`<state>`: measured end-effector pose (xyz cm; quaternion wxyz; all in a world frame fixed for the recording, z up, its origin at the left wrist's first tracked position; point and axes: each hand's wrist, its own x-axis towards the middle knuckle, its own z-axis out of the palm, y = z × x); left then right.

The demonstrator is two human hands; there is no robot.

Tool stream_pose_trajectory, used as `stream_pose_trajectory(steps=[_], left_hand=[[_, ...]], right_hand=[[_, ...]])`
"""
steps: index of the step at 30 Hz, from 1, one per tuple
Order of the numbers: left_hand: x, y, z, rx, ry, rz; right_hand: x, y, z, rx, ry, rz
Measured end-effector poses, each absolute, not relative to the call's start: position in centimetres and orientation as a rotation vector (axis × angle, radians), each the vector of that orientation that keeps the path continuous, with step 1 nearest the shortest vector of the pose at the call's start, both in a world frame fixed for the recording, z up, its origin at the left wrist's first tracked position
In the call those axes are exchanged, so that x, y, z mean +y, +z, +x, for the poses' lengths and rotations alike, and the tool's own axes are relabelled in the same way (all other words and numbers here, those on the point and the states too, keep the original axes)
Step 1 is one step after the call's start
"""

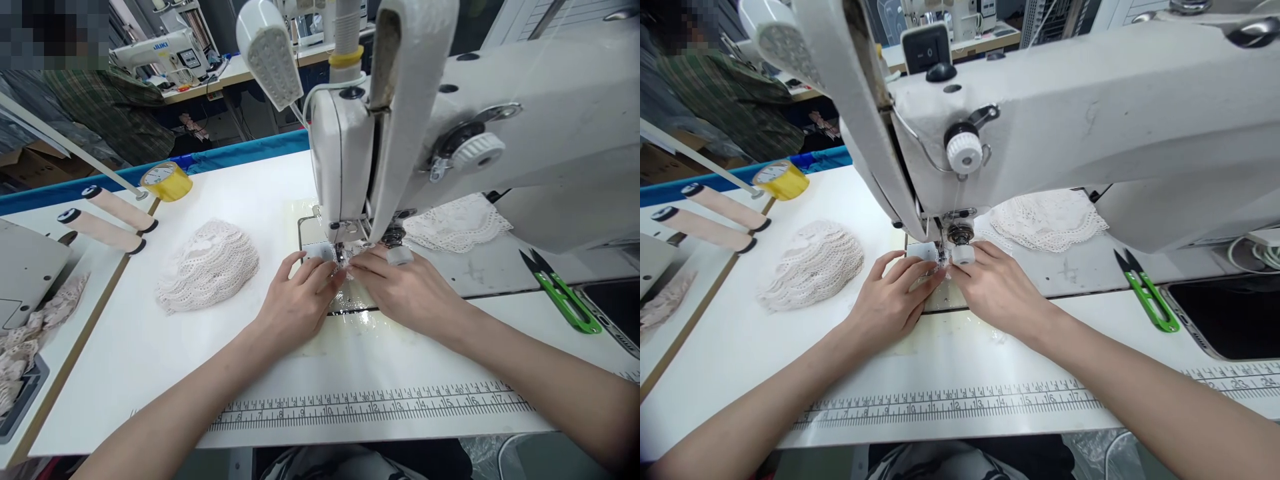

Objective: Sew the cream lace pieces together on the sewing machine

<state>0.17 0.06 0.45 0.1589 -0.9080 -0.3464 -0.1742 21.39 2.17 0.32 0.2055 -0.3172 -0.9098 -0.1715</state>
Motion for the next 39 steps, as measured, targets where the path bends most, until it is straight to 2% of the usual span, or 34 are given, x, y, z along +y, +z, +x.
stream_pose_trajectory(steps=[19, 39], left_hand=[[0.15, 0.24, -0.07, -1.203, -0.481, -2.583], [0.76, -0.03, -0.12, -1.377, -0.426, -2.551]], right_hand=[[2.06, 0.24, 21.5, -2.494, -0.411, -0.882], [2.35, 0.1, 21.52, -2.512, -0.429, -1.057]])
